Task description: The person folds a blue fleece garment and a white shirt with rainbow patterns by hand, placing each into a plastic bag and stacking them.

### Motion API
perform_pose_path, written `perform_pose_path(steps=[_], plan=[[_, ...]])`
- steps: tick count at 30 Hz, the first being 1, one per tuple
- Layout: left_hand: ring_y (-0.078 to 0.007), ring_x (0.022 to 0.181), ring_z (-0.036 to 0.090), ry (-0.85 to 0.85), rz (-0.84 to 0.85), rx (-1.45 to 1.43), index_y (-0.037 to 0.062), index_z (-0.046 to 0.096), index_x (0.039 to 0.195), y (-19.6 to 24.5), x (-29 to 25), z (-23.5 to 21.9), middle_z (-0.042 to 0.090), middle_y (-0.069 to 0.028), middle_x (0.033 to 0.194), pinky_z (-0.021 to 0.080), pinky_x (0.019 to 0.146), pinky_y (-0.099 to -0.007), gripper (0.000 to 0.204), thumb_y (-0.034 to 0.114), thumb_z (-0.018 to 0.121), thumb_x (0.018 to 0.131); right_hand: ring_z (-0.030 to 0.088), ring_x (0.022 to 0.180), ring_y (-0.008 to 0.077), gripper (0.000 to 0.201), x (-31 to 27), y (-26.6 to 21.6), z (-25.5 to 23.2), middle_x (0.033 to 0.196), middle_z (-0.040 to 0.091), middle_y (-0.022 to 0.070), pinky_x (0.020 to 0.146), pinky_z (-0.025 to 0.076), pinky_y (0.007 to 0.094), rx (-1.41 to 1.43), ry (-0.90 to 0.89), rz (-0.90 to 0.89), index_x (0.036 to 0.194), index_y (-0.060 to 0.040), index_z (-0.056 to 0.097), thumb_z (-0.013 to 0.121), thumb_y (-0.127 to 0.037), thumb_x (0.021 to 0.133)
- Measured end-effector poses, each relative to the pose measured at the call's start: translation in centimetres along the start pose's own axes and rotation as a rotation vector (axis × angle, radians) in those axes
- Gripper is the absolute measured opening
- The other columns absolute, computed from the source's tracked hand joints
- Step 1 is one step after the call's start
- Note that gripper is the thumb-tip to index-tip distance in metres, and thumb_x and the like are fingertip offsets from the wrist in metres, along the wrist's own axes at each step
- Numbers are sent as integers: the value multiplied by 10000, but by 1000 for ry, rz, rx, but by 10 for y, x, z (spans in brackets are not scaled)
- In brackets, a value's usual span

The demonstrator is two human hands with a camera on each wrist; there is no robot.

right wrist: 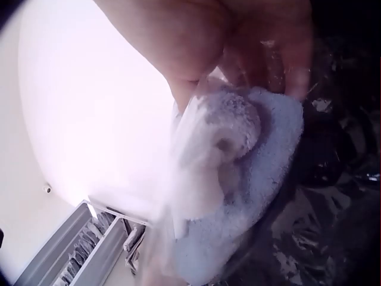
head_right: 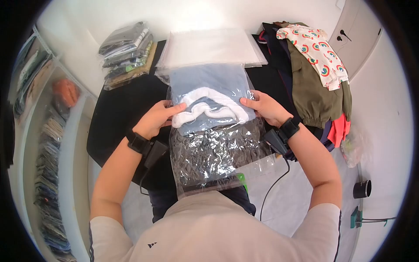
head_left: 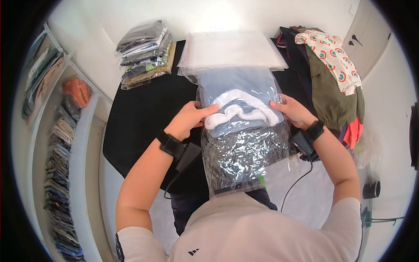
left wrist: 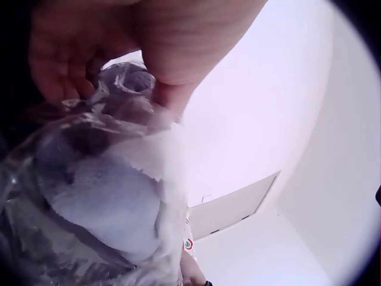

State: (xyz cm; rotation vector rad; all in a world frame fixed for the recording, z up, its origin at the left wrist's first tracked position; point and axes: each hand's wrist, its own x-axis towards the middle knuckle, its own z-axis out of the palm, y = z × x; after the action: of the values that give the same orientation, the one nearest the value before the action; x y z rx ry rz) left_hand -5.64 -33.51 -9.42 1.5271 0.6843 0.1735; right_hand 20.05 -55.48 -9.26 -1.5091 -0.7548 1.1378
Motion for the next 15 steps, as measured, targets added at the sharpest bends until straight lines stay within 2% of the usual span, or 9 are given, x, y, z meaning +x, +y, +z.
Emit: perform_pose_path(steps=[1, 2, 3, 5, 7, 9, 11, 13, 15], plan=[[-176, 932, 578, -24, 33, -33, -97, 468, 1147, -1, 0, -1, 588, -156, 1062, 464, 837, -309, 747, 480, 729, 751, 591, 953, 129, 405, -2, 0, 3, 1079, 600, 76, 837, 491, 289, 3, 0, 2, 1193, 11, 475, 630, -207, 890], [-160, 946, 557, -61, 50, -95, -44, 500, 1133, -3, -2, -1, 589, -124, 1048, 448, 839, -309, 669, 508, 671, 796, 584, 925, 114, 450, -4, 1, 7, 1050, 603, 66, 793, 485, 265, 44, 23, -26, 1195, 12, 486, 653, -253, 873], [-160, 946, 557, -60, 48, -94, -44, 500, 1133, 1, -7, -2, 589, -124, 1048, 448, 839, -309, 669, 508, 671, 796, 576, 898, 99, 496, -6, 1, 12, 1020, 606, 55, 750, 479, 241, 84, 46, -55, 1197, 12, 496, 676, -299, 856], [-158, 946, 583, -39, -43, -343, 2, 501, 1177, 8, -21, -6, 608, -88, 1046, 456, 846, -316, 592, 501, 580, 870, 579, 913, 108, 516, -14, -2, 24, 1042, 602, 70, 770, 478, 250, 94, 85, -75, 1208, 26, 484, 675, -300, 856], [-154, 941, 567, -20, -57, -320, 30, 501, 1191, 7, -32, -7, 599, -76, 1064, 441, 845, -306, 591, 533, 537, 882, 582, 929, 117, 537, -19, -2, 36, 1063, 599, 84, 790, 478, 259, 110, 128, -95, 1218, 40, 472, 674, -301, 857], [-152, 932, 555, 48, -41, -100, 53, 492, 1213, 5, -44, -2, 586, -48, 1085, 436, 843, -293, 554, 510, 523, 900, 579, 962, 138, 566, -23, 1, 43, 1109, 585, 118, 842, 462, 274, 111, 281, -141, 1246, 72, 435, 658, -290, 871], [-150, 971, 543, 21, -69, -61, 67, 460, 1266, 5, -55, -4, 563, -41, 1129, 432, 846, -292, 534, 466, 518, 916, 575, 985, 146, 540, -31, 2, 45, 1132, 581, 117, 868, 450, 279, 56, 346, -194, 1247, 65, 442, 650, -267, 875], [-159, 1026, 531, 243, 192, 26, 40, 428, 1303, 5, -75, -2, 538, -62, 1176, 427, 866, -304, 540, 405, 537, 921, 570, 1009, 154, 514, -47, -1, 45, 1155, 576, 116, 893, 437, 284, 1, 415, -241, 1247, 58, 449, 641, -245, 880], [-231, 1179, 466, 371, 494, 389, 52, 403, 1342, 8, -105, 0, 465, -128, 1308, 369, 970, -347, 675, 356, 681, 808, 559, 1044, 157, 389, -78, -5, 42, 1154, 589, 90, 925, 416, 286, -463, 525, -511, 1209, 24, 510, 617, -160, 883]])
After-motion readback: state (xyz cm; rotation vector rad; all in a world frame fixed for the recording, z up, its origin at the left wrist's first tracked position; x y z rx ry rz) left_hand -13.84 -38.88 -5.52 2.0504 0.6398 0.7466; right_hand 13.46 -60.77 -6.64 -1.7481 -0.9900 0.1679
